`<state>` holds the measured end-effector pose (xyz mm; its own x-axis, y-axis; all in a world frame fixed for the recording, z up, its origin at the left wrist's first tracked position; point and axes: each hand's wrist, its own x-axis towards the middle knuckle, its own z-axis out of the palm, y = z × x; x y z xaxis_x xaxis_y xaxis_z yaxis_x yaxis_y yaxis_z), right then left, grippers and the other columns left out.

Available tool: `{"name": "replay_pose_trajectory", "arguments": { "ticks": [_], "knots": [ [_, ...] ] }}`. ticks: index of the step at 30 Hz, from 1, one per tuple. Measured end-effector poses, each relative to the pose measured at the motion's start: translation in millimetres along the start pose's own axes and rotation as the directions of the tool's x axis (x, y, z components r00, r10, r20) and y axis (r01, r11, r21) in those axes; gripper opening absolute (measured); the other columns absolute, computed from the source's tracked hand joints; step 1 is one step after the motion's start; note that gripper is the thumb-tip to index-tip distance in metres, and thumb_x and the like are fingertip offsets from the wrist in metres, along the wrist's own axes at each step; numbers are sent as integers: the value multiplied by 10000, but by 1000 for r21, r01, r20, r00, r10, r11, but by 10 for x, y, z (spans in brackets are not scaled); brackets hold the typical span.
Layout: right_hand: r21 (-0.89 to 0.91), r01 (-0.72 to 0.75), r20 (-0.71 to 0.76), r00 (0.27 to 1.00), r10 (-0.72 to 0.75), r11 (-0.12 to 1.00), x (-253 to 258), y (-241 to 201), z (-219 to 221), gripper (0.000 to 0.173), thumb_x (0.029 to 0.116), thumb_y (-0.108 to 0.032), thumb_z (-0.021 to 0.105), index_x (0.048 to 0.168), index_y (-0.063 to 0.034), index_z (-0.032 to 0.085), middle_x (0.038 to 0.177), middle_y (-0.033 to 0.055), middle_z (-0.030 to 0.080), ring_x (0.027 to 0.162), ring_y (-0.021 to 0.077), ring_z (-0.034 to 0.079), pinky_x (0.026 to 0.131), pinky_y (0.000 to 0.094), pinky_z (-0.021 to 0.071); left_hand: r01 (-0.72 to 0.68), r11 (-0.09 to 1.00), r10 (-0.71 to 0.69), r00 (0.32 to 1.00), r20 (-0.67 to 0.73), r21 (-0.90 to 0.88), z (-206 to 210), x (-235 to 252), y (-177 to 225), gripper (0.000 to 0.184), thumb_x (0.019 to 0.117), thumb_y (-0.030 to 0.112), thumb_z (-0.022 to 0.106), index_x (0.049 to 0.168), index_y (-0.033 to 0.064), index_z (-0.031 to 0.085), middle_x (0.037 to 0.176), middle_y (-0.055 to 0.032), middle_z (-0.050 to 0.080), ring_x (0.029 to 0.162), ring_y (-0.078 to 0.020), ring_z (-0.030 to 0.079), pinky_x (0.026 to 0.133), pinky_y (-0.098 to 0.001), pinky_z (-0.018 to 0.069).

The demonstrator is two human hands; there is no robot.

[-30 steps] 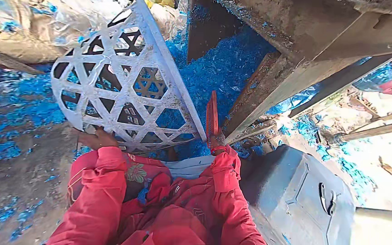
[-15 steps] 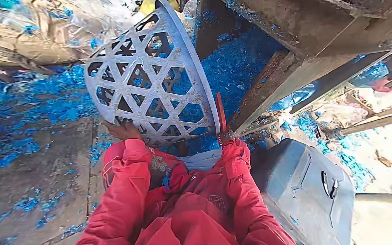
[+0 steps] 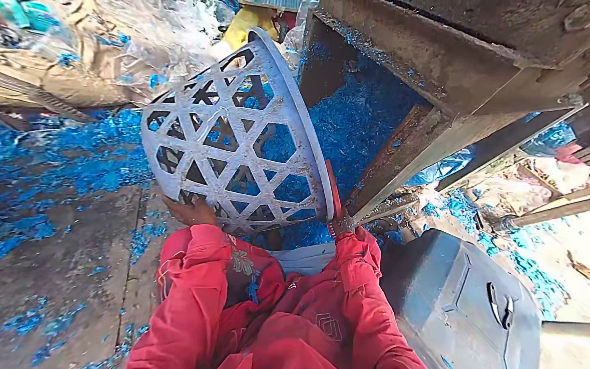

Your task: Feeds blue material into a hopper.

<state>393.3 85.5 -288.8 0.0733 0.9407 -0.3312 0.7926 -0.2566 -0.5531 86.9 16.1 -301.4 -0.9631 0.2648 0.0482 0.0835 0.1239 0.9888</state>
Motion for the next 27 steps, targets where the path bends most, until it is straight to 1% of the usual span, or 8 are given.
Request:
{"name": "replay_pose_trajectory", "arguments": {
  "ticks": [3,5,9,12,14,17,22,27],
  "knots": [
    [-70,-70,119,990,78,995,-133,-126,-185,563,1091,-125,457,1590,46,261,1586,259,412,1483,340,414,1216,440,301,6,1000,-5,1000,5,-15,4,-8,-3,852,927,0,597,1604,-75,84,1646,-325,185,1550,-365,221,1253,-374,200],
    [20,46,-163,986,-42,999,159,189,237,525,1032,-136,545,1494,89,437,1402,315,581,1335,413,561,1151,499,392,5,1000,-5,1000,-1,-11,21,-14,-10,854,924,-1,589,1604,-76,78,1650,-324,178,1554,-361,216,1256,-368,198],
    [6,-35,24,999,35,999,353,159,185,565,1079,-191,505,1566,39,331,1527,259,490,1443,358,461,1199,475,330,-7,1000,7,1000,-28,0,61,-17,-13,854,919,-17,588,1599,-87,76,1647,-327,183,1553,-357,220,1253,-369,201],
    [18,-42,23,999,42,999,317,116,148,552,1065,-162,516,1554,41,360,1514,266,502,1426,369,481,1189,471,351,-17,1000,17,999,-29,-7,73,-9,-28,843,923,-24,570,1601,-83,72,1654,-315,174,1558,-339,214,1256,-351,194],
    [9,-92,143,986,90,996,240,28,-24,545,1091,-165,480,1583,4,318,1564,238,456,1464,349,440,1205,466,328,-19,1000,19,999,-30,8,76,0,-27,836,936,-7,564,1604,-76,66,1657,-320,154,1562,-349,194,1256,-352,183],
    [50,-80,72,994,77,996,279,73,15,507,1083,-185,498,1542,8,401,1473,258,548,1388,367,526,1167,496,378,-29,1000,29,998,-48,6,99,-12,-17,832,936,-13,560,1605,-71,70,1652,-327,159,1556,-362,203,1252,-356,195],
    [33,-98,129,987,93,995,256,-1,-91,506,1105,-207,463,1552,13,376,1496,254,527,1409,358,506,1178,488,359,-60,998,59,997,-58,-12,120,-11,-45,811,933,-34,534,1599,-88,74,1658,-323,143,1563,-345,191,1255,-337,187],
    [26,18,3,1000,-18,1000,712,388,349,535,1071,-247,502,1501,64,433,1399,284,596,1329,398,572,1137,510,413,-71,997,70,995,-64,-16,142,28,-110,813,930,-34,524,1602,-83,68,1663,-314,134,1565,-328,189,1257,-337,184]
  ]
}}
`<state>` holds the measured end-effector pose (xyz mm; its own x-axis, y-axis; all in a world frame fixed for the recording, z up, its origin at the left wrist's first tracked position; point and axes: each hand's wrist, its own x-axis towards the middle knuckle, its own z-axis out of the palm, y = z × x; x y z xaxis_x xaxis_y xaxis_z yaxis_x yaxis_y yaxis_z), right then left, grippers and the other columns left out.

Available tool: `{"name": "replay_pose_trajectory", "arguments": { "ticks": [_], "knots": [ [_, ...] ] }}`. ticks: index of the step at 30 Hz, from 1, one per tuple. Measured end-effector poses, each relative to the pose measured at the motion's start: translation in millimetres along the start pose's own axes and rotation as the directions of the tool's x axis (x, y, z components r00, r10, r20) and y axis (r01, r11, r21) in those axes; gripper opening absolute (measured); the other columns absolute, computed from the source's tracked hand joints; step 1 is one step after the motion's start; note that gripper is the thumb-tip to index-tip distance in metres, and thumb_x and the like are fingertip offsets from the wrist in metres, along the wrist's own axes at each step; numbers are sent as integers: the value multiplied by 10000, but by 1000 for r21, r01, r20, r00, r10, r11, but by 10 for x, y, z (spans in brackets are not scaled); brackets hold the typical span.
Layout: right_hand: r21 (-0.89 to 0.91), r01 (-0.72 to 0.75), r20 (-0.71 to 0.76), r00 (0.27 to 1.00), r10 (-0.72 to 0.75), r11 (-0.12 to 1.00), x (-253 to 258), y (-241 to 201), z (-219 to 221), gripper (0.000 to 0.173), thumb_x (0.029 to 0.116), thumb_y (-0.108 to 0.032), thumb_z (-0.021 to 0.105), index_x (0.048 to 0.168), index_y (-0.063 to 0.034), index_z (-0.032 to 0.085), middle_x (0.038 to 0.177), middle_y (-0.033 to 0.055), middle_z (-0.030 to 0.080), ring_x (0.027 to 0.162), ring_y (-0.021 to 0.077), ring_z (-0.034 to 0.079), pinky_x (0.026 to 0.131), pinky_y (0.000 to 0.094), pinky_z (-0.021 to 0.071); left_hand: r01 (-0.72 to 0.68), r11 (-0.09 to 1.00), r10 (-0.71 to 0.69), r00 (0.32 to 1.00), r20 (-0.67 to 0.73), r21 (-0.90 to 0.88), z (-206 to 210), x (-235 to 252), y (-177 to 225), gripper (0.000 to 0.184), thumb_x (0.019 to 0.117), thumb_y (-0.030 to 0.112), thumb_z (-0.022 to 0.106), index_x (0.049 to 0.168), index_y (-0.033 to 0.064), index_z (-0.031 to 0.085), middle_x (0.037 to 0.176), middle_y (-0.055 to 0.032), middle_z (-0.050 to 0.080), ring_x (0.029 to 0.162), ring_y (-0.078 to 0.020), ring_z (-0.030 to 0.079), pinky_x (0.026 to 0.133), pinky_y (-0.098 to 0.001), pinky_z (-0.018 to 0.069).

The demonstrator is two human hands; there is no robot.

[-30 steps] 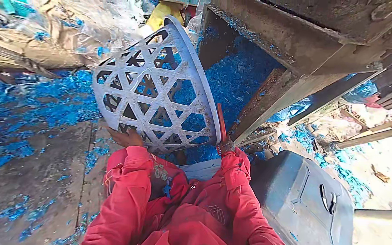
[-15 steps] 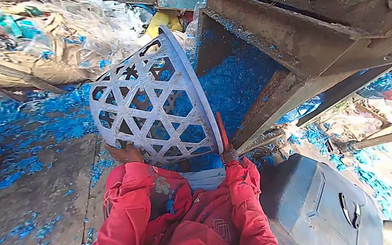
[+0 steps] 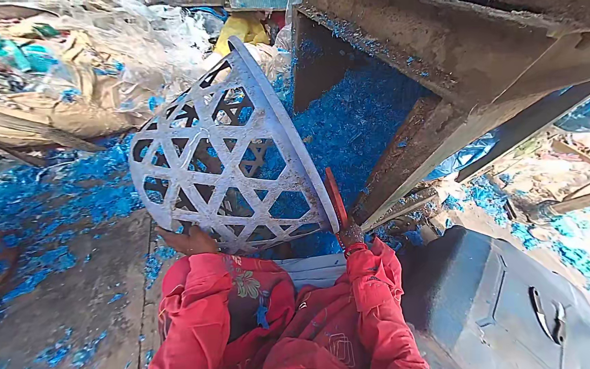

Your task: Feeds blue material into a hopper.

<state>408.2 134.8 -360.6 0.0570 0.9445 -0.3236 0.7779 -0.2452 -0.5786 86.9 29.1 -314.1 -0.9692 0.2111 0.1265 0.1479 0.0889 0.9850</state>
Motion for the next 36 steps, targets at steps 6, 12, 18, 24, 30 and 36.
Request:
{"name": "replay_pose_trajectory", "arguments": {
  "ticks": [6,12,18,24,30,36],
  "knots": [
    [-39,-2,18,1000,3,999,-69,-74,-27,564,1039,-206,562,1531,24,410,1466,257,554,1381,376,528,1168,506,377,1,1000,-1,1000,7,20,-14,-12,11,804,943,-11,520,1600,-86,64,1662,-318,131,1566,-332,186,1256,-338,185],
    [-46,-52,119,991,58,998,-332,-283,-308,529,1075,-181,496,1543,34,375,1481,247,542,1405,332,512,1176,447,370,7,999,-8,1000,18,42,-39,-45,69,798,951,1,519,1598,-91,62,1658,-330,130,1566,-359,174,1260,-358,174],
    [-56,-34,88,995,39,998,-319,-262,-226,546,1080,-177,494,1553,51,341,1518,263,499,1426,358,484,1190,458,351,5,1000,-5,1000,9,14,-33,-19,24,824,925,-13,536,1599,-88,68,1655,-330,140,1561,-353,189,1257,-346,176],
    [-5,-15,30,999,15,1000,-182,-113,-86,548,1055,-173,532,1533,52,385,1477,276,535,1395,386,512,1172,496,373,25,999,-27,999,34,41,-66,-29,72,829,941,1,542,1600,-87,47,1656,-334,132,1566,-359,173,1261,-365,167],
    [7,8,-32,999,-8,1000,-171,-56,-45,521,1047,-185,546,1491,68,444,1394,289,599,1329,401,571,1138,515,411,18,999,-19,999,29,43,-66,-14,58,826,936,0,553,1595,-98,66,1650,-339,150,1560,-371,191,1262,-370,174],
    [-9,49,-95,994,-50,999,-104,18,112,546,1044,-225,567,1492,59,438,1398,285,592,1328,401,563,1140,509,406,32,999,-33,999,25,38,-61,-19,52,827,945,11,544,1600,-89,49,1654,-336,139,1564,-370,178,1263,-379,169]
  ]
}}
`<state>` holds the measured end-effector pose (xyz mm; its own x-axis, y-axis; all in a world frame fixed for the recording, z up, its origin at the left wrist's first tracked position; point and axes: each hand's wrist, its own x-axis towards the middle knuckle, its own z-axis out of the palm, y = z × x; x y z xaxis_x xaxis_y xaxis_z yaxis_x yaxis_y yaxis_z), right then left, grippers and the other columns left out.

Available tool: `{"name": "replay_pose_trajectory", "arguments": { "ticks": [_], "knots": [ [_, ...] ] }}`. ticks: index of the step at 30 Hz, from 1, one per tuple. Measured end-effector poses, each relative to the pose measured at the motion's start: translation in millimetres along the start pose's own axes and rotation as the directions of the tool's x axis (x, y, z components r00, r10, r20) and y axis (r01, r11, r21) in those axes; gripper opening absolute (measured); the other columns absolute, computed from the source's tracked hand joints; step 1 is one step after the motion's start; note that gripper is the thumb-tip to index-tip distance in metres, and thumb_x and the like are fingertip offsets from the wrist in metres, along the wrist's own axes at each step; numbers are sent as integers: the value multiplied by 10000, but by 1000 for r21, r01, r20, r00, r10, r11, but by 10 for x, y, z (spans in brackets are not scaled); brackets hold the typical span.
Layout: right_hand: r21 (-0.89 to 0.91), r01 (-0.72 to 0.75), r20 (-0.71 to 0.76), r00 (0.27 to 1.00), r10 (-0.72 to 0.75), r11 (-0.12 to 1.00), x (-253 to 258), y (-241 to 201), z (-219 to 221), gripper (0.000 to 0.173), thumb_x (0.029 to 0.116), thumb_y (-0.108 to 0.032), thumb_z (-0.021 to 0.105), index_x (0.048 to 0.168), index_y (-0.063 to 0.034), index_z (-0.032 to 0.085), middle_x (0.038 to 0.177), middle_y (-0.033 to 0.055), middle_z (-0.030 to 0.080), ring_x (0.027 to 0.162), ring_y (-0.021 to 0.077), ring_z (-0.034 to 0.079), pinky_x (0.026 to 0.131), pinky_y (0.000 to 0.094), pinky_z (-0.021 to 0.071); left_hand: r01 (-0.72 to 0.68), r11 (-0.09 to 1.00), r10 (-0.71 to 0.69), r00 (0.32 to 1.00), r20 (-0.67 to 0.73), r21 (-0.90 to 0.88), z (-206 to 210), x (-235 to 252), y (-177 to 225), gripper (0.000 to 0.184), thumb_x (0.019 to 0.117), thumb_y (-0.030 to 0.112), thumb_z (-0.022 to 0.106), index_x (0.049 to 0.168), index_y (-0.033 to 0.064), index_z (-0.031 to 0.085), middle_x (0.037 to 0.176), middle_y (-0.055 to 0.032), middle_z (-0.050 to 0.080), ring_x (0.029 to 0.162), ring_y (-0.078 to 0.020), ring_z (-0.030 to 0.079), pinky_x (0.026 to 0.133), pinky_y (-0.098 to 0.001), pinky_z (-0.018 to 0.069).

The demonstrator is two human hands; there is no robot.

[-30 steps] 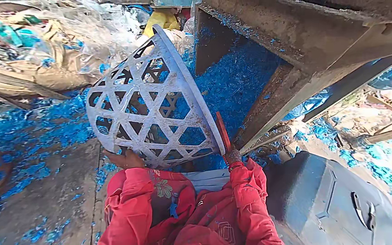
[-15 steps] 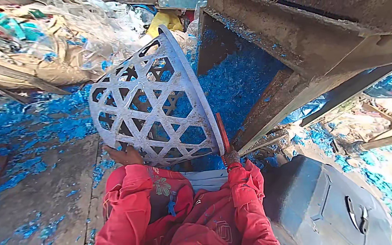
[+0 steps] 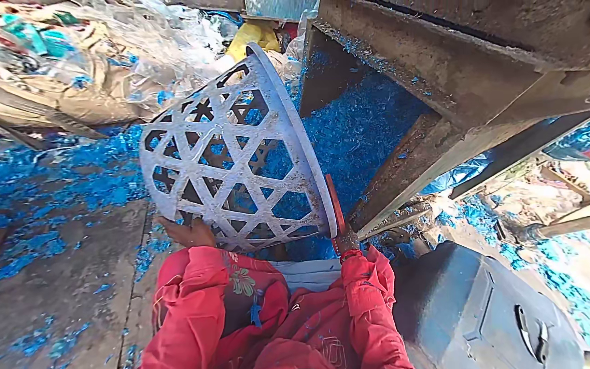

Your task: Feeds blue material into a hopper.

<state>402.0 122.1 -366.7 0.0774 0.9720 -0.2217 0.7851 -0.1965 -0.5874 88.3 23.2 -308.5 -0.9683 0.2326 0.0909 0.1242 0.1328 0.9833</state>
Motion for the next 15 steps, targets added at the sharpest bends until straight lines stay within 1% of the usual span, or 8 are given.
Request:
{"name": "replay_pose_trajectory", "arguments": {
  "ticks": [1,2,4,6,8,13,15],
  "knots": [
    [-24,-62,131,989,65,998,-92,-157,-194,554,1069,-212,528,1537,42,372,1486,265,526,1405,371,499,1178,478,364,3,1000,-3,1000,1,2,-3,-9,10,822,949,15,541,1600,-87,50,1653,-337,140,1563,-372,179,1262,-381,171],
    [-27,-101,187,977,105,994,-187,-293,-330,542,1083,-184,509,1547,46,348,1519,268,491,1436,363,466,1192,464,338,3,1000,-3,1000,3,3,-4,-15,17,819,952,16,539,1600,-87,51,1651,-340,141,1562,-378,178,1261,-385,170],
    [-16,-114,171,978,115,993,-238,-343,-373,521,1081,-167,512,1529,61,375,1492,280,515,1418,362,489,1183,460,351,-6,1000,6,1000,-1,0,-1,-10,7,814,950,18,542,1598,-94,61,1648,-346,145,1560,-388,179,1261,-387,170],
    [-10,-88,151,985,89,996,-153,-231,-305,527,1079,-194,516,1522,61,388,1457,283,548,1390,367,519,1169,462,374,-6,1000,6,1000,-5,1,8,6,-15,818,947,20,547,1598,-93,66,1649,-341,148,1561,-382,182,1262,-381,170],
    [8,-54,112,992,52,999,-14,-73,-174,548,1067,-225,529,1515,66,405,1428,289,572,1364,387,544,1159,487,397,2,1000,-2,1000,-7,8,14,9,-21,814,950,27,544,1602,-84,68,1651,-333,157,1561,-373,189,1262,-379,174],
    [-3,-68,99,993,68,998,-40,-112,-178,515,1089,-219,482,1515,62,411,1432,283,573,1372,390,537,1170,498,383,24,1000,-24,1000,2,-6,5,-22,42,820,945,2,529,1607,-71,51,1659,-322,140,1562,-355,186,1256,-368,177],
    [-6,-64,87,994,64,998,-36,-104,-169,513,1084,-219,490,1507,64,421,1415,284,585,1356,391,551,1157,503,396,21,1000,-21,1000,0,0,7,-24,38,822,943,2,531,1607,-71,52,1658,-323,145,1560,-356,193,1255,-367,182]
  ]
}}
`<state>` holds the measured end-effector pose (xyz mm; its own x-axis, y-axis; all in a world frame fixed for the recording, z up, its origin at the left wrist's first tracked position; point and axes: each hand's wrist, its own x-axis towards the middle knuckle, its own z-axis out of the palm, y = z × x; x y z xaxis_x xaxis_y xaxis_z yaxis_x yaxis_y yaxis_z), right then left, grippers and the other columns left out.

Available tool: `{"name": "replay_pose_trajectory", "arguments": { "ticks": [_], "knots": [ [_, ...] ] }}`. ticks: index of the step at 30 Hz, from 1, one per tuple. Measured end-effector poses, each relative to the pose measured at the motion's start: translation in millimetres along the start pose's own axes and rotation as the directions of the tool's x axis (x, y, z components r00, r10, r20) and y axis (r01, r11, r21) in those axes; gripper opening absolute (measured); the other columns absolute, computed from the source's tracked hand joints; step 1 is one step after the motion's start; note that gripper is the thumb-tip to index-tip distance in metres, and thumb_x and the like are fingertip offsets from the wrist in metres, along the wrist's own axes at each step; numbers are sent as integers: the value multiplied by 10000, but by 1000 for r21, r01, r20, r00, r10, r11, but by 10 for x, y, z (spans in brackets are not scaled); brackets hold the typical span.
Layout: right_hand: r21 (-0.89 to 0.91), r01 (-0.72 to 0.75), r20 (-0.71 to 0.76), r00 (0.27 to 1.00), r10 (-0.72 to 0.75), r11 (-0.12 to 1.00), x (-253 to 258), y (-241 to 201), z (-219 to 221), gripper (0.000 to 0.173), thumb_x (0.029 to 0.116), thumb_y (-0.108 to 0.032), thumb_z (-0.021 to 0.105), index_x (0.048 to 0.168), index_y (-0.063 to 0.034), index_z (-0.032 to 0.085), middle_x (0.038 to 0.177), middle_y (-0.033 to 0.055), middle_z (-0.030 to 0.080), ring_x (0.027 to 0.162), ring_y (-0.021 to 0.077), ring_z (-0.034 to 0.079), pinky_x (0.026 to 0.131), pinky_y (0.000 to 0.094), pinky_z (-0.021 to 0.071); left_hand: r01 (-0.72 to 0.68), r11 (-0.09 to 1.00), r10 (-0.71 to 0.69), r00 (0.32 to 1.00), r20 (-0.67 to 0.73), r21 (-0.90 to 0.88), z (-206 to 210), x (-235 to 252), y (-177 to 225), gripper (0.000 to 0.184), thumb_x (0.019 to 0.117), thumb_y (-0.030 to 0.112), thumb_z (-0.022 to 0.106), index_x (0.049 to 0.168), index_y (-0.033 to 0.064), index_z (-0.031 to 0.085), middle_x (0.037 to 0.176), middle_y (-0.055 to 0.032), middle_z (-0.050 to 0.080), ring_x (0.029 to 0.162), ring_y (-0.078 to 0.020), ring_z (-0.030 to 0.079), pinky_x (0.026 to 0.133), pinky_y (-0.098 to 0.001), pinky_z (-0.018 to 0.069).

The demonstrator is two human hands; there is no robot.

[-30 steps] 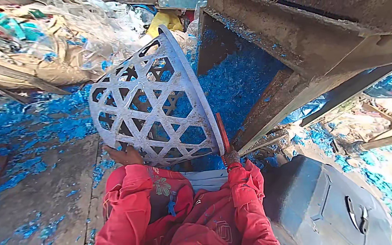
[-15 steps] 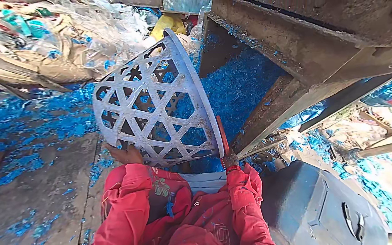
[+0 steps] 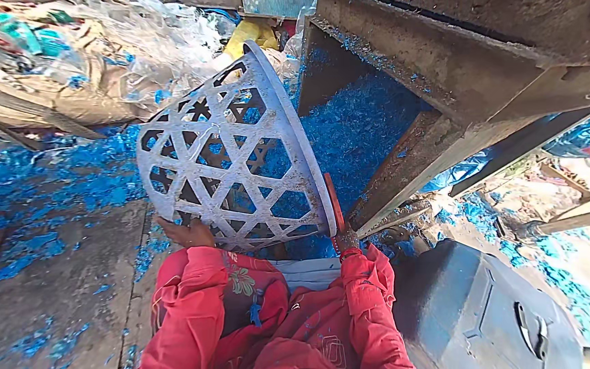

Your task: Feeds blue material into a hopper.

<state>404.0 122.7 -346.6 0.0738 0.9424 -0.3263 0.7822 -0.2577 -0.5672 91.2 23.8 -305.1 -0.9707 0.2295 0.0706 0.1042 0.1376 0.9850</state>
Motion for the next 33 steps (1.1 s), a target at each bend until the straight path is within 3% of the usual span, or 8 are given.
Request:
{"name": "replay_pose_trajectory", "arguments": {
  "ticks": [13,16,18,19,23,26,29,33],
  "knots": [
    [-80,-34,112,993,43,996,-320,-286,-282,498,1113,-186,418,1543,55,353,1496,262,522,1426,339,490,1189,444,350,-34,999,34,999,-18,-7,0,3,-5,799,947,6,537,1591,-107,77,1646,-347,152,1558,-373,197,1254,-356,187],
    [-70,157,-359,917,-171,985,-342,-118,83,429,1064,-177,473,1354,125,567,1207,322,682,1166,406,666,1072,471,462,-35,999,34,999,-15,-7,-5,3,0,808,942,2,540,1590,-109,70,1648,-348,143,1561,-374,185,1259,-361,172],
    [-124,-21,104,994,34,992,-523,-428,-416,513,1119,-180,394,1566,55,307,1536,259,477,1447,331,467,1203,431,335,-38,999,38,999,-15,0,-7,2,2,808,943,10,542,1590,-110,73,1643,-353,153,1557,-386,191,1258,-369,175],
    [-90,-53,144,987,66,995,-535,-475,-461,519,1111,-164,426,1567,54,309,1556,261,454,1464,342,444,1208,443,325,-35,999,35,999,-16,3,-9,0,7,810,944,12,544,1591,-107,72,1643,-352,155,1556,-386,193,1257,-370,175],
    [-39,-10,121,992,14,999,-406,-340,-302,526,1108,-183,429,1552,78,322,1555,289,438,1470,393,415,1216,477,297,-29,1000,29,999,-19,6,-2,-2,1,820,935,16,544,1596,-97,72,1646,-344,158,1556,-381,197,1256,-372,178],
    [9,65,-60,996,-64,998,2,40,86,513,1081,-223,486,1493,78,438,1443,297,555,1373,398,528,1171,487,374,-9,1000,9,1000,-7,17,-8,2,-5,819,939,24,535,1604,-78,67,1653,-329,154,1559,-367,198,1254,-375,189],
    [-43,-16,105,994,20,999,-102,-117,-110,525,1119,-225,415,1561,44,328,1565,257,442,1472,347,424,1214,451,306,12,1000,-12,1000,-5,16,-7,-2,-4,815,951,32,536,1608,-67,65,1657,-325,148,1559,-369,198,1254,-387,191],
    [-18,4,61,998,-2,1000,-146,-117,-105,507,1107,-202,443,1533,63,372,1510,285,493,1428,372,474,1196,460,337,9,1000,-9,1000,-5,10,-6,-11,14,822,941,23,540,1607,-69,66,1652,-333,150,1557,-385,193,1254,-397,190]
  ]
}}
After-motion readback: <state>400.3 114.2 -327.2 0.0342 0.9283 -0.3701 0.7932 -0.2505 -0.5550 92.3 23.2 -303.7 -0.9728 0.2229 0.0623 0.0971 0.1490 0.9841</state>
